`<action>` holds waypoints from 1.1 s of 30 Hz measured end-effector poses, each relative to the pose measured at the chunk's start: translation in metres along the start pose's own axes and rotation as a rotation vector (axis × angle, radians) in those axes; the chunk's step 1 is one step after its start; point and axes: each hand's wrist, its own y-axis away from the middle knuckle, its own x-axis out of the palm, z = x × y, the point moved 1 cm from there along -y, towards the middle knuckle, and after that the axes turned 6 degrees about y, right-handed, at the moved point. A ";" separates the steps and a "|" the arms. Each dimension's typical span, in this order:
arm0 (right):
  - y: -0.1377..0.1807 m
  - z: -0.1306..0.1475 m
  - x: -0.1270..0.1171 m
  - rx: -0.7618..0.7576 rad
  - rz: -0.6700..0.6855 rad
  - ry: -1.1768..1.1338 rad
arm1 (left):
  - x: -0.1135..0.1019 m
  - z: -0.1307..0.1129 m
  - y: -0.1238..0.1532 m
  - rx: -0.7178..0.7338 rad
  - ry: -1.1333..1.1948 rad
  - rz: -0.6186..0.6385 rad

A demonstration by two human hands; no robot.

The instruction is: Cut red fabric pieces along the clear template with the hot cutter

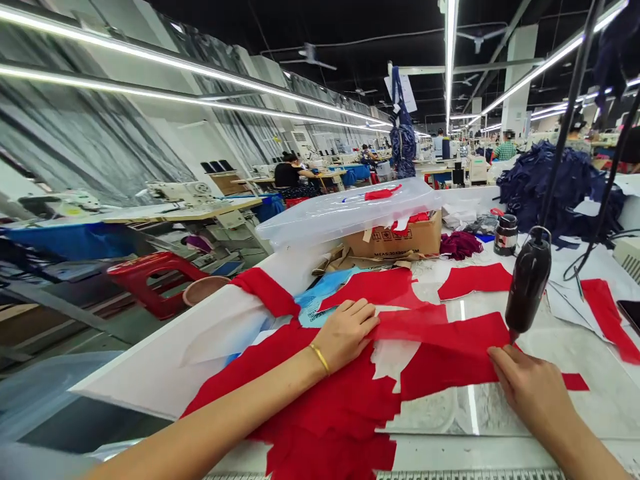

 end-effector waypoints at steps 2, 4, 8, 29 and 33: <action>0.016 -0.013 -0.008 0.005 -0.057 0.035 | -0.003 -0.018 0.004 0.085 0.001 -0.038; 0.028 -0.025 -0.014 0.039 -0.039 0.069 | -0.003 -0.037 0.004 0.160 0.003 -0.081; 0.045 -0.043 -0.021 0.092 0.007 0.104 | 0.001 -0.070 -0.001 0.264 0.010 -0.170; 0.064 -0.061 -0.037 0.199 -0.015 0.143 | -0.003 -0.092 -0.026 0.389 0.072 -0.347; 0.069 -0.063 -0.036 0.242 0.019 0.118 | 0.003 -0.091 -0.025 0.392 0.071 -0.337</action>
